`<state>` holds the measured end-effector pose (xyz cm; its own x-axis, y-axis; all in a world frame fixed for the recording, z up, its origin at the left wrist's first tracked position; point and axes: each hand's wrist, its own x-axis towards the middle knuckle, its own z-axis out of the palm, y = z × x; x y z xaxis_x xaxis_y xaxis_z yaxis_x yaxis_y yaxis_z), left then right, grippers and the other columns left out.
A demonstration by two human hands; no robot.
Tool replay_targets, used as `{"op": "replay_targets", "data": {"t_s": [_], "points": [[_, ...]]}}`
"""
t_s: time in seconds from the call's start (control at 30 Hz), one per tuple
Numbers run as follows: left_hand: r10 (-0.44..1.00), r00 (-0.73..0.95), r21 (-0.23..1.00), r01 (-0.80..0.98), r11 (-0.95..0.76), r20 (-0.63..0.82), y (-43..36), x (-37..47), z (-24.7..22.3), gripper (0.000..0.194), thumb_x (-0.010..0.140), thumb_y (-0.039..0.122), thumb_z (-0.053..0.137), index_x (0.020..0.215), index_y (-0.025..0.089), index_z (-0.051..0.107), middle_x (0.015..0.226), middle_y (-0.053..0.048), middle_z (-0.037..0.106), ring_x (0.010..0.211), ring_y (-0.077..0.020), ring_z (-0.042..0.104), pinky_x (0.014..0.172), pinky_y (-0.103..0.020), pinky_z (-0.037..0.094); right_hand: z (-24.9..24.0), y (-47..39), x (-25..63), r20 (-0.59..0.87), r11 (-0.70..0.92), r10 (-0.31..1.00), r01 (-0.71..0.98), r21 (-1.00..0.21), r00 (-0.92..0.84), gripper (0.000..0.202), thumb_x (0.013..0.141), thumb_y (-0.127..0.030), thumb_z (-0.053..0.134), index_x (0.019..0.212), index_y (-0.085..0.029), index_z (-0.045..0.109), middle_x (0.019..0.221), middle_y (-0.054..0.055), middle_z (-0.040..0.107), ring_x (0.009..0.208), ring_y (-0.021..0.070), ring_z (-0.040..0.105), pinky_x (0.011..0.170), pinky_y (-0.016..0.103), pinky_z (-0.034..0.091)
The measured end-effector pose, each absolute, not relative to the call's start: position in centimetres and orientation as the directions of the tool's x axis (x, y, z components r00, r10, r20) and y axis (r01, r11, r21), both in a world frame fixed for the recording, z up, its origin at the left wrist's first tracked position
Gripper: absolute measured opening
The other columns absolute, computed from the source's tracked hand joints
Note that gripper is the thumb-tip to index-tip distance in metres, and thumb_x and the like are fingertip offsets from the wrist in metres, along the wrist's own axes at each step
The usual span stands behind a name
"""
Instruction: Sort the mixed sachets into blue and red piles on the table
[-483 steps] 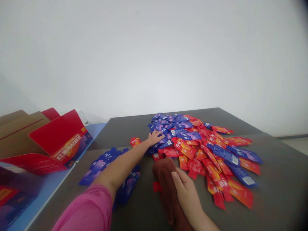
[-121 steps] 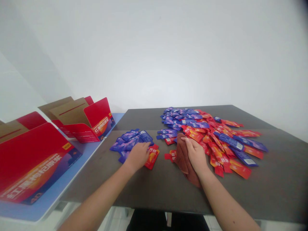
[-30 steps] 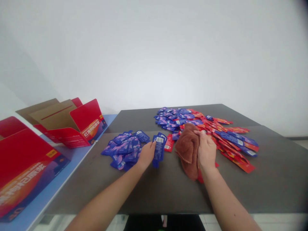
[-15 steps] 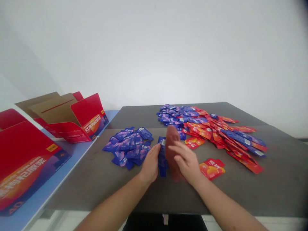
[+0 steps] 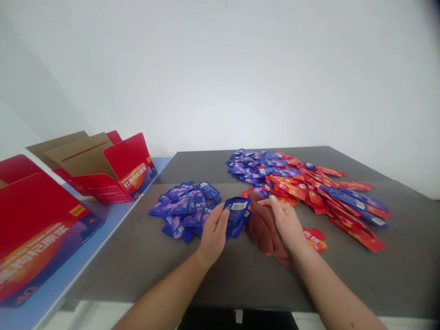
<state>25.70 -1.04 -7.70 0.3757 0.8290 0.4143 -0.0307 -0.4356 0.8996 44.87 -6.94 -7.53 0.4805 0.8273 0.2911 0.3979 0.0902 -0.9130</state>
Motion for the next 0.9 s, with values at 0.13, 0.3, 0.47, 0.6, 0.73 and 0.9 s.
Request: {"op": "replay_targets", "data": {"t_s": [0.13,0.3,0.47,0.6,0.73,0.9], "points": [[0.312,0.581,0.305,0.113,-0.946,0.751,-0.6,24.2,-6.7,0.024,0.093,0.029,0.053,0.104,0.038,0.072,0.106,-0.001,0.070,0.103,-0.0173,0.055,0.107,-0.039,0.031,-7.4,-7.3,43.9,0.083,0.072,0.974,0.058,-0.996,0.211,0.058,0.089,-0.064,0.041,0.076,-0.021,0.077,0.076,0.005,0.075,0.078,0.0228,0.069,0.083,0.038,0.050],[0.259,0.628,0.160,0.211,-0.964,0.734,-1.2,24.6,-7.2,0.031,0.091,0.018,0.054,0.101,0.041,0.071,0.108,0.001,0.067,0.110,-0.0175,0.052,0.111,-0.042,0.024,-7.9,-7.1,43.5,-0.020,0.017,0.986,-0.217,-0.976,0.164,0.031,0.068,-0.048,0.077,0.076,-0.019,0.072,0.071,0.000,0.071,0.062,0.0156,0.061,0.062,0.027,0.047],[0.759,0.268,0.712,0.264,-0.650,0.594,-1.5,25.7,-7.8,0.022,0.094,0.030,0.045,0.096,0.018,0.063,0.094,-0.007,0.061,0.091,-0.0194,0.056,0.087,-0.034,0.046,-8.3,-6.8,42.5,0.123,0.201,0.903,-0.151,-0.968,0.412,0.025,0.076,-0.045,0.071,0.075,-0.020,0.069,0.071,-0.002,0.068,0.065,0.0146,0.058,0.064,0.025,0.045],[0.796,0.520,0.910,0.081,-0.407,0.309,-1.3,25.7,-7.5,0.030,0.093,0.040,0.045,0.083,0.018,0.063,0.077,-0.003,0.062,0.077,-0.0180,0.057,0.079,-0.030,0.048,-7.9,-7.0,41.9,0.225,0.208,0.877,0.086,-0.974,0.424,0.026,0.079,-0.047,0.066,0.076,-0.021,0.069,0.075,0.000,0.069,0.073,0.0182,0.060,0.070,0.028,0.047],[0.819,0.511,0.947,0.028,-0.320,0.261,-1.0,25.4,-7.2,0.027,0.092,0.038,0.048,0.085,0.018,0.065,0.084,-0.004,0.066,0.085,-0.0197,0.059,0.081,-0.029,0.047,-7.5,-7.7,43.2,0.333,0.252,0.725,0.218,-0.943,0.603,0.029,0.084,-0.048,0.058,0.082,-0.022,0.071,0.088,0.002,0.072,0.089,0.0224,0.064,0.085,0.035,0.047],[0.798,0.565,0.958,0.046,-0.285,0.210,-1.3,26.1,-7.1,0.027,0.092,0.035,0.046,0.094,0.018,0.067,0.095,-0.005,0.068,0.092,-0.0205,0.060,0.085,-0.030,0.047,-7.3,-8.5,43.3,0.488,0.352,0.719,0.346,-0.870,0.495,0.026,0.086,-0.046,0.057,0.086,-0.026,0.075,0.108,0.005,0.071,0.109,0.0242,0.061,0.099,0.038,0.043]]}}
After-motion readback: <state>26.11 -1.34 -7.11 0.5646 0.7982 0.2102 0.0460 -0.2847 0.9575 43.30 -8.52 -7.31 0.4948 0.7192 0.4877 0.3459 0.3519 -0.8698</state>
